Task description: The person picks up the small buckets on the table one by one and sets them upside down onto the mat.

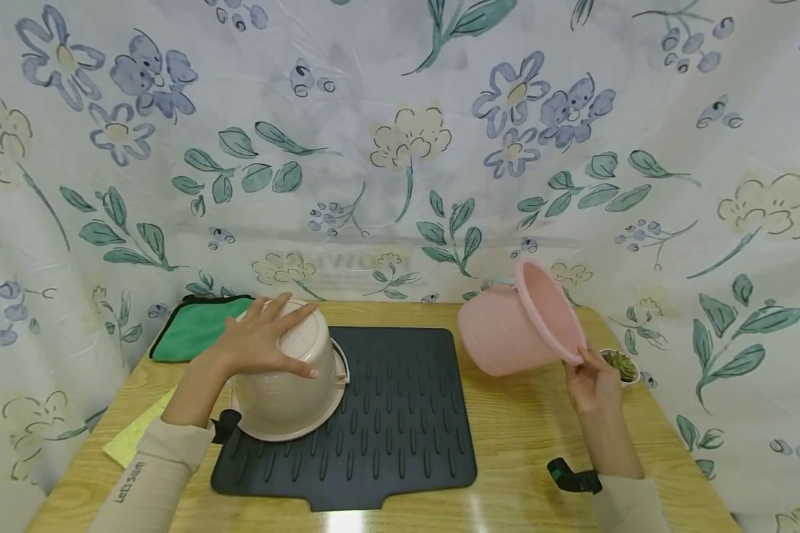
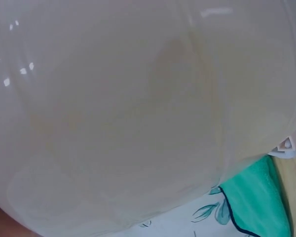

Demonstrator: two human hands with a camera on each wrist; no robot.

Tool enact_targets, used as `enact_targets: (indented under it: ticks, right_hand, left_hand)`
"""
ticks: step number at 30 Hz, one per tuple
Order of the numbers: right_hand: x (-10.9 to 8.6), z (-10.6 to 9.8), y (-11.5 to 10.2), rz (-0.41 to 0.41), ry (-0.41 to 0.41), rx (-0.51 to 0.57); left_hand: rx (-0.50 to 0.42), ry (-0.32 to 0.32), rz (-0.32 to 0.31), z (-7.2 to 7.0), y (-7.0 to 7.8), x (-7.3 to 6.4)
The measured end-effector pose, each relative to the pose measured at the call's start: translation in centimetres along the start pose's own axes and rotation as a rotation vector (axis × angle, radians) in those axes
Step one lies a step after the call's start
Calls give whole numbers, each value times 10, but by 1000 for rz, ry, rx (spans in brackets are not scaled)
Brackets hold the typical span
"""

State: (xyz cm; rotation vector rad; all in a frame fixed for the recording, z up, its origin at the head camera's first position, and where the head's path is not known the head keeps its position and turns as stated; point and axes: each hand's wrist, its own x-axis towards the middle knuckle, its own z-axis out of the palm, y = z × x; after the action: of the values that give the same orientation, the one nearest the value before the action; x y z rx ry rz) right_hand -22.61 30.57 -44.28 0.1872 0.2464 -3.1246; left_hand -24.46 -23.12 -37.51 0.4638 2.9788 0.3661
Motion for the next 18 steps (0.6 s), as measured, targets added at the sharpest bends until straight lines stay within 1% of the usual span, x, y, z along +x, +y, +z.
enact_targets:
  ticks: [7,11,18]
  right_hand:
    - [-4,-8,2,27,-29,33]
    - [-7,-12,3,52,-62,58]
    - [-15,-15,8,89,-101,79]
  left_hand:
    - [1,0,0,-1,2,-1]
    - [-3,-7,3,-2,4,-2]
    - [-5,-6,1,-2,4,-3]
